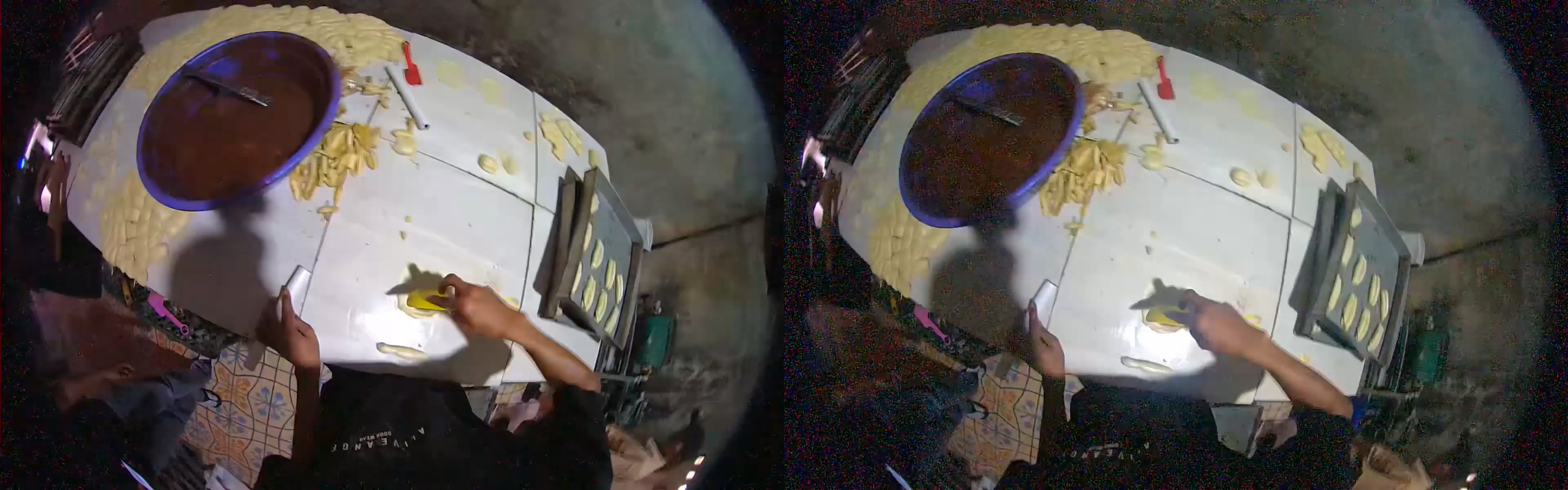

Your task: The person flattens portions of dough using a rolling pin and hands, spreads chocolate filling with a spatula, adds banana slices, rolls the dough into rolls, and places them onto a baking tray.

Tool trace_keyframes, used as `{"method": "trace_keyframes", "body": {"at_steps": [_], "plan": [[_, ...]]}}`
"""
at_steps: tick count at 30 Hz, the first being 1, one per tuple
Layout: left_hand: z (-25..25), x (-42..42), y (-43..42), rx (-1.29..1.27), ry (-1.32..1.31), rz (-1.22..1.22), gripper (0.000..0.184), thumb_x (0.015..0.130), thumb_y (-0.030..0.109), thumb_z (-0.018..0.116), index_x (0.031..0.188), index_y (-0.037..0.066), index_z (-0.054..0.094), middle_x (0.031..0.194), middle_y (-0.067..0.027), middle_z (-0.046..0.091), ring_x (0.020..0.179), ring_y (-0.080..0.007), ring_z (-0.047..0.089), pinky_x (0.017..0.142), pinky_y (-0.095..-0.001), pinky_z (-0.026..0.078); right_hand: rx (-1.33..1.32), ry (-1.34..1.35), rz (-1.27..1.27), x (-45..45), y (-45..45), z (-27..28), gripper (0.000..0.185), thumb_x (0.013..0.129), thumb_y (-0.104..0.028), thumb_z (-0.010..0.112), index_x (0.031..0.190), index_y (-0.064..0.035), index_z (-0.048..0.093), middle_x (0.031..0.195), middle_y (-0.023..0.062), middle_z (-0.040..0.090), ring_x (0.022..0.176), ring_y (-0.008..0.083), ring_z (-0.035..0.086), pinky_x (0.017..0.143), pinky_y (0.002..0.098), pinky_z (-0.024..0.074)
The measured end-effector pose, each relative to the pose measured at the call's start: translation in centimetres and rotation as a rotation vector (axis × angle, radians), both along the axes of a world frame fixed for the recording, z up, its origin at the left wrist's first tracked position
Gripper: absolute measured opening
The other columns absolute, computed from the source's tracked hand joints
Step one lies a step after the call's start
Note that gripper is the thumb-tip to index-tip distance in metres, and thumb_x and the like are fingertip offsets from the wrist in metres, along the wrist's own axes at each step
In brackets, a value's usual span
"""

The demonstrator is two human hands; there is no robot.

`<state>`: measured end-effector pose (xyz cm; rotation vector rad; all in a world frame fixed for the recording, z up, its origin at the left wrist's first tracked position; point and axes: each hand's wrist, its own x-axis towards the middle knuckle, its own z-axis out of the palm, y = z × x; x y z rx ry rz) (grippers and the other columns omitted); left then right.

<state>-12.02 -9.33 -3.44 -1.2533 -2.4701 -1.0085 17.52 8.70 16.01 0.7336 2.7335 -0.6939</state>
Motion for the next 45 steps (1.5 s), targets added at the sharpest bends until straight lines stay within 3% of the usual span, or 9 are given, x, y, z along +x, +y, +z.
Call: {"method": "trace_keyframes", "body": {"at_steps": [7,14,20,23,25,31,38,41,45], "plan": [[-0.1,-0.9,-0.1,-0.203,0.195,0.061,0.054,0.089,0.008,0.065,0.141,0.019,0.059,0.132,-0.0122,0.060,0.122,-0.0349,0.054,0.108,-0.0558,0.034,0.293,0.346,-0.352,2.2,-6.4,-12.1,0.047,0.087,-0.013,0.067,0.134,-0.0078,0.059,0.133,0.0228,0.052,0.118,0.0407,0.054,0.081,0.0445,0.0604],[-3.9,-2.1,-1.2,-0.166,0.191,0.040,0.055,0.086,0.008,0.068,0.140,0.018,0.059,0.131,-0.0160,0.059,0.121,-0.0363,0.054,0.105,-0.0528,0.038,0.118,0.249,-0.529,4.4,-9.5,-11.0,0.045,0.090,-0.023,0.067,0.128,-0.0010,0.062,0.132,0.0235,0.054,0.110,0.0412,0.059,0.086,0.0471,0.0578],[-1.8,-1.1,-0.7,-0.176,0.158,0.038,0.055,0.086,0.003,0.064,0.139,0.016,0.060,0.129,-0.0163,0.061,0.122,-0.0374,0.055,0.107,-0.0544,0.036,-0.178,0.363,-1.059,10.8,-6.0,-7.7,0.042,0.082,-0.006,0.071,0.123,0.0022,0.068,0.117,0.0232,0.070,0.107,0.0309,0.070,0.095,0.0402,0.0541],[-5.1,-1.8,-0.9,-0.222,0.202,0.058,0.051,0.086,0.002,0.062,0.135,0.013,0.061,0.122,-0.0189,0.061,0.116,-0.0397,0.056,0.104,-0.0557,0.036,0.327,0.212,-0.963,10.3,-4.1,-6.3,0.039,0.082,-0.005,0.073,0.120,0.0029,0.069,0.121,0.0246,0.068,0.111,0.0418,0.066,0.098,0.0433,0.0527],[3.2,0.2,0.0,-0.168,0.085,0.041,0.049,0.086,0.002,0.062,0.134,0.012,0.061,0.121,-0.0194,0.060,0.114,-0.0406,0.055,0.102,-0.0562,0.037,0.328,0.379,-0.783,7.8,-1.8,-7.3,0.038,0.082,-0.004,0.073,0.119,0.0012,0.070,0.123,0.0237,0.067,0.110,0.0390,0.067,0.097,0.0423,0.0534],[2.4,-0.4,0.3,-0.052,-0.020,-0.010,0.052,0.081,0.001,0.063,0.131,0.012,0.062,0.125,-0.0181,0.057,0.118,-0.0382,0.051,0.103,-0.0557,0.034,-0.148,0.549,-0.438,-12.7,3.2,-3.7,0.030,0.091,-0.013,0.065,0.118,-0.0020,0.069,0.119,0.0234,0.068,0.106,0.0396,0.067,0.095,0.0432,0.0530],[4.0,-0.1,0.3,-0.109,-0.051,0.040,0.054,0.085,0.000,0.062,0.137,0.016,0.061,0.120,-0.0147,0.061,0.121,-0.0362,0.054,0.109,-0.0565,0.032,0.273,0.609,-0.118,-24.0,8.8,-13.5,0.029,0.083,-0.008,0.069,0.111,-0.0012,0.071,0.104,0.0215,0.071,0.099,0.0393,0.067,0.084,0.0446,0.0562],[3.6,-0.2,0.4,-0.019,-0.020,0.047,0.053,0.077,0.001,0.065,0.127,0.016,0.064,0.120,-0.0090,0.062,0.116,-0.0314,0.058,0.100,-0.0533,0.039,0.012,0.618,-0.254,-23.5,8.7,-12.6,0.031,0.082,-0.005,0.068,0.112,-0.0013,0.072,0.099,0.0207,0.071,0.092,0.0411,0.068,0.081,0.0453,0.0561],[2.0,-0.4,0.4,-0.056,0.065,0.069,0.052,0.079,0.000,0.062,0.129,0.015,0.063,0.116,-0.0102,0.064,0.113,-0.0335,0.060,0.096,-0.0534,0.042,-0.410,0.762,-0.602,-20.3,7.9,-10.0,0.033,0.089,0.005,0.060,0.120,0.0062,0.069,0.091,0.0088,0.072,0.079,0.0121,0.062,0.075,0.0293,0.0531]]}}
